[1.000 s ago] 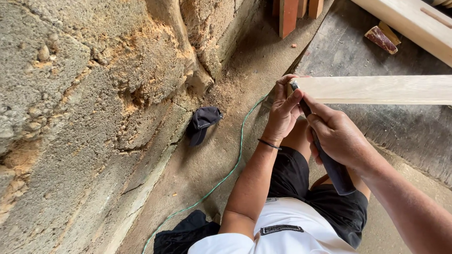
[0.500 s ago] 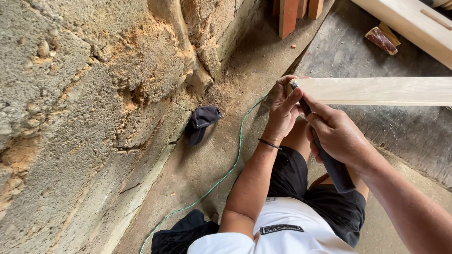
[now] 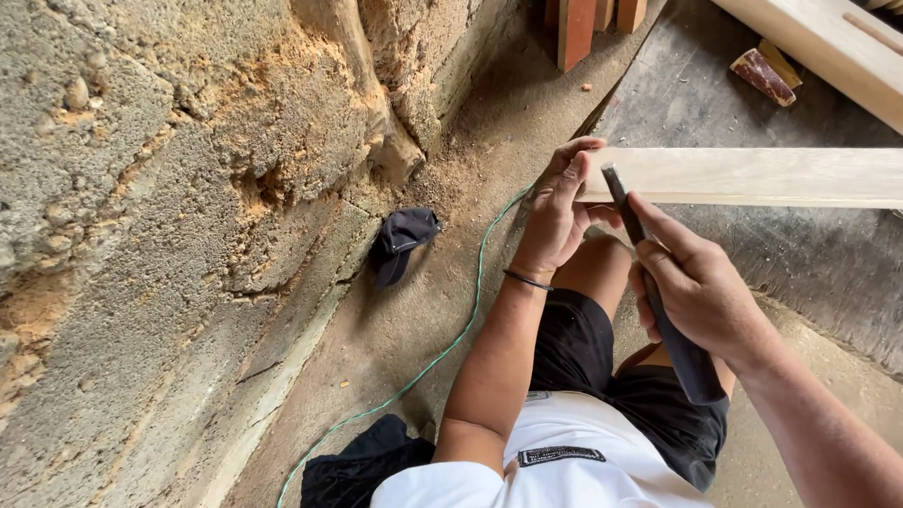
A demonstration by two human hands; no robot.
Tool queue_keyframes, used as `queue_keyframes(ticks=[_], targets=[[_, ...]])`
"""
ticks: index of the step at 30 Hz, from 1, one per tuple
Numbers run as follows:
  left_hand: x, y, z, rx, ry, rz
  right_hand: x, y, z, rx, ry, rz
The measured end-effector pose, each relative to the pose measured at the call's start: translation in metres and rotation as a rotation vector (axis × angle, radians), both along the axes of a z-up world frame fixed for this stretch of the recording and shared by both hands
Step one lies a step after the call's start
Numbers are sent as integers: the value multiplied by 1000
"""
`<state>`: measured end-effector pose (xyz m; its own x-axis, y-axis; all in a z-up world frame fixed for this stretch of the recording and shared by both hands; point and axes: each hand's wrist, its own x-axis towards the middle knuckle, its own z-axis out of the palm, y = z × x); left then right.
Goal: The person smooths a long wooden plank with a sanding block, then uses a chisel to carve and shape the edges of the wood. The person works on the plank while sitting on the ground, occasionally adjusting the wood's position.
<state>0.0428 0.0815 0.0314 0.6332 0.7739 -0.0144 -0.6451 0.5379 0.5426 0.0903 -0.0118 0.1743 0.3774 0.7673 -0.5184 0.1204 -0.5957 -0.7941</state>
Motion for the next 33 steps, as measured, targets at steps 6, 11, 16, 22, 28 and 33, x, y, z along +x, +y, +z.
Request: queue_keyframes(ticks=[6, 11, 16, 22, 28, 33], targets=[[-8, 4, 4, -93, -167, -176, 0, -6, -12, 50, 83, -18], [2, 4, -24, -129, -315, -191, -8, -5, -5, 96, 39, 3], [-10, -3, -6, -71, -434, -200, -14, -6, -18, 138, 108, -34], [-11, -2, -4, -63, -404, -210, -20, -6, -38, 246, 206, -126], [-12, 0, -7, -61, -402, -231, -31, -1, -26, 239, 214, -159], [-13, -1, -7, -58, -391, -230, -36, 5, -16, 238, 157, -101]])
